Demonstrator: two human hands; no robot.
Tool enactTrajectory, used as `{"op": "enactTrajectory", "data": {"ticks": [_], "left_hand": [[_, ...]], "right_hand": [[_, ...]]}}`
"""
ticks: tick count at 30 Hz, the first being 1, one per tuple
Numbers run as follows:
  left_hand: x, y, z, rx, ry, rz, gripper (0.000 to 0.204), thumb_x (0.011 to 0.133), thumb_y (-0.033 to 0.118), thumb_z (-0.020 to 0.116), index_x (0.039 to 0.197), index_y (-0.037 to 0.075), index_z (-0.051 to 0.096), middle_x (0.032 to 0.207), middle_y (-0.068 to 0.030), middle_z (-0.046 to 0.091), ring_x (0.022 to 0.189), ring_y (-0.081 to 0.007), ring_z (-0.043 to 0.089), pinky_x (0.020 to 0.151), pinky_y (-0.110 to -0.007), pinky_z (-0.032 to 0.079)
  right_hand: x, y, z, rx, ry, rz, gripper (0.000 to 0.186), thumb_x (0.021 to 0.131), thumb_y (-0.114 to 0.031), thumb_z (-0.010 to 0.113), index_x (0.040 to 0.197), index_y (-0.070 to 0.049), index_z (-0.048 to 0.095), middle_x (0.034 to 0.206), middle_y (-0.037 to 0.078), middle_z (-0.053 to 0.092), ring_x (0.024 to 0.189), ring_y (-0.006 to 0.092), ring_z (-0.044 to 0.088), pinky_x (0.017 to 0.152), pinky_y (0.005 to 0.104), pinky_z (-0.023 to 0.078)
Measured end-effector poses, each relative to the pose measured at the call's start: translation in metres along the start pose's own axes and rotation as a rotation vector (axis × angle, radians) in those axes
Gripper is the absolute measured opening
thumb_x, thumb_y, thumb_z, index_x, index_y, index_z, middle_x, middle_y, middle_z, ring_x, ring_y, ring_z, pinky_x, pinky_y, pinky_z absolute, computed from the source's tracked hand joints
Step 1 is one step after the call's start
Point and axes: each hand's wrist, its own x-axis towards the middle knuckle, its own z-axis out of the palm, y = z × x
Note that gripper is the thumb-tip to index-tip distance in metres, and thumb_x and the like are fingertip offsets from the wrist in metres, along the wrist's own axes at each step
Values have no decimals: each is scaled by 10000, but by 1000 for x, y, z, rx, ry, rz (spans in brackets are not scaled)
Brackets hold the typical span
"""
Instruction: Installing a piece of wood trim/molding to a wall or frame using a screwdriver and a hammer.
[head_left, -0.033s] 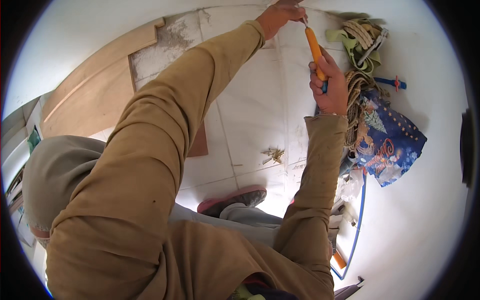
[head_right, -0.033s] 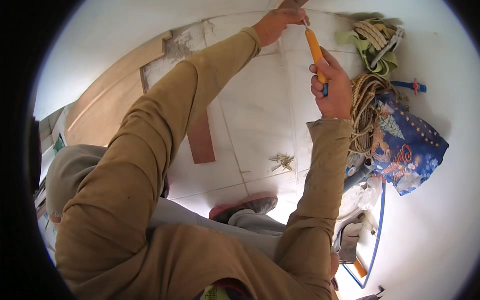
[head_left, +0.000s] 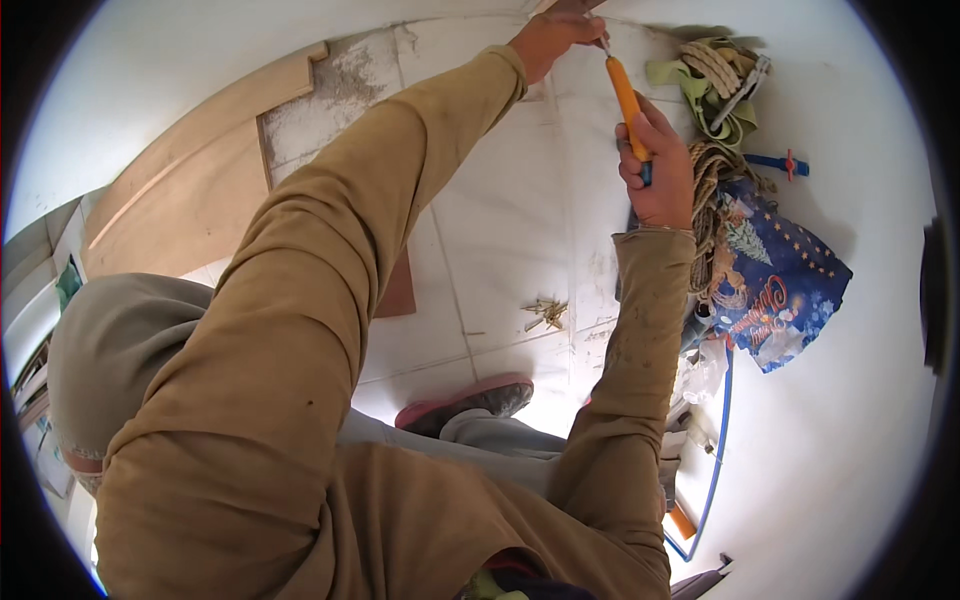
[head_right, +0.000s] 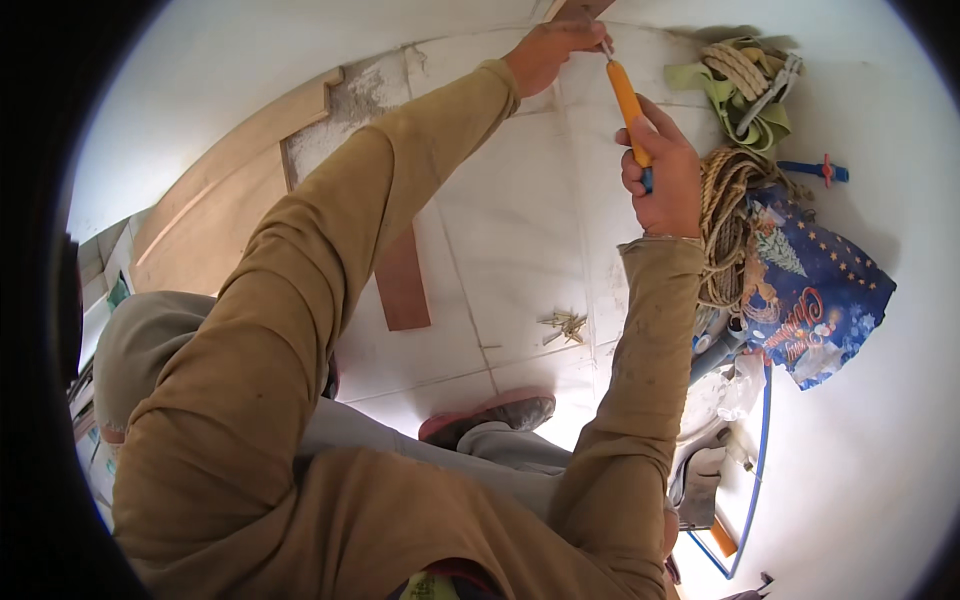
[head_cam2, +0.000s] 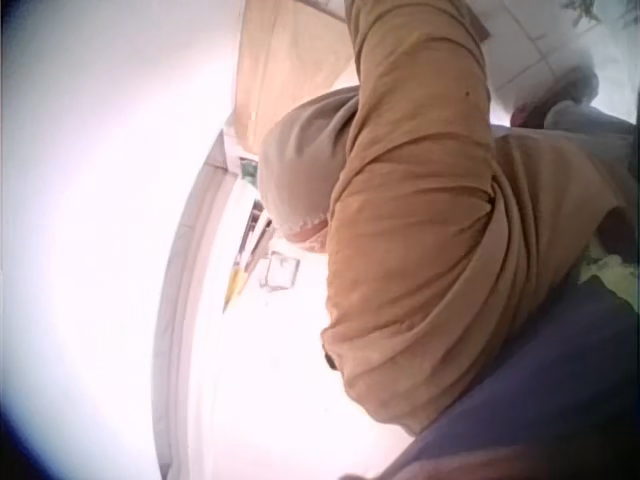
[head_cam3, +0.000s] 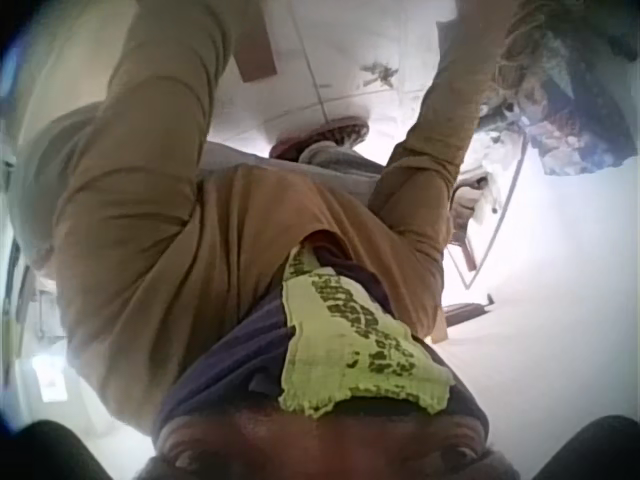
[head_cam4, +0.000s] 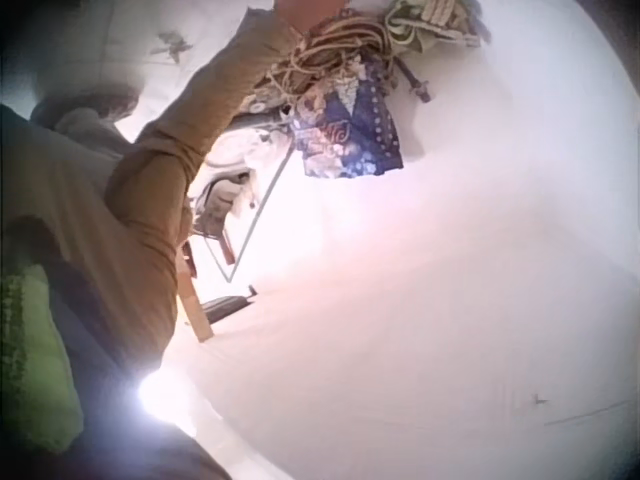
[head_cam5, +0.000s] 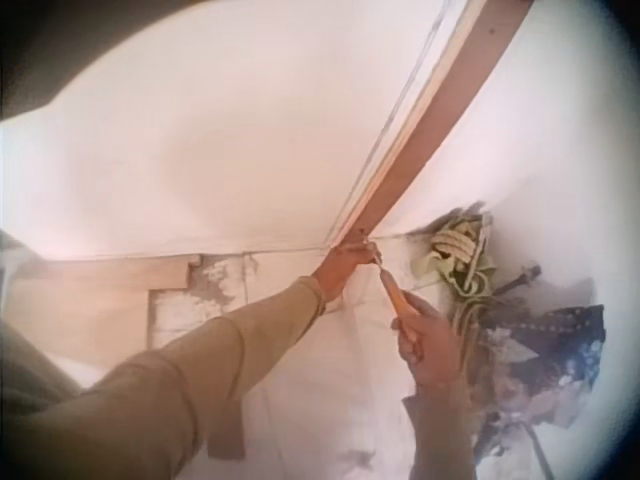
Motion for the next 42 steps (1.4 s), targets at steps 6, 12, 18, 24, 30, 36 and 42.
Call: {"op": "enactTrajectory", "data": {"ticks": [6, 12, 18, 24, 30, 36, 42], "left_hand": [[7, 6, -1, 58, 160, -51, 430, 972, 521, 597, 1005, 121, 750, 1095, -13, 711, 1185, -144, 547, 1108, -429, 278], [0, 3, -6, 277, 122, 2, 479, 950, 550, 631, 1104, 114, 756, 1107, -43, 732, 1174, -200, 571, 1139, -400, 318], [3, -4, 7, -185, 32, 108, 490, 995, 460, 602, 1204, 25, 686, 1120, -88, 708, 1200, -211, 560, 1139, -381, 331], [17, -11, -2, -231, 38, 184, 368, 999, 363, 612, 1037, 6, 692, 1055, -81, 681, 1116, -229, 596, 1058, -386, 383], [9, -13, 2, -292, 97, 127, 413, 978, 422, 637, 1073, 23, 684, 1046, -69, 683, 1084, -216, 578, 1056, -389, 379], [14, -16, 0, -299, 23, 168, 418, 973, 434, 646, 1056, 26, 685, 1027, -71, 686, 1134, -214, 572, 1059, -391, 361], [19, -9, 16, -339, 195, 110, 379, 989, 379, 625, 1028, 8, 690, 1006, -82, 689, 1071, -216, 583, 1022, -377, 391]], "right_hand": [[-3, 35, 20, -1266, 377, -662, 483, 948, -150, 642, 1421, -227, 578, 808, 146, 612, 677, 359, 609, 632, 462, 502], [-1, 34, 28, -1211, 390, -707, 512, 902, -67, 678, 1394, -186, 604, 827, 139, 652, 647, 330, 611, 628, 434, 506], [10, 36, 9, -729, 248, -448, 534, 894, -91, 675, 1418, -92, 572, 841, 98, 668, 609, 196, 580, 557, 369, 480], [12, 16, 2, -548, 120, -369, 540, 913, -169, 684, 1430, -83, 554, 816, 144, 639, 597, 228, 560, 561, 372, 483], [-4, 36, 25, -1325, 303, -649, 565, 925, -158, 671, 1465, -217, 519, 852, 116, 616, 709, 333, 625, 597, 444, 500], [13, 43, 16, -898, 236, -897, 472, 951, -141, 639, 1418, -111, 571, 811, 111, 658, 570, 225, 554, 505, 352, 443], [6, -1, -5, -15, 29, -54, 530, 924, -141, 691, 1410, 11, 545, 787, 19, 594, 536, 44, 423, 445, 199, 287]]}}
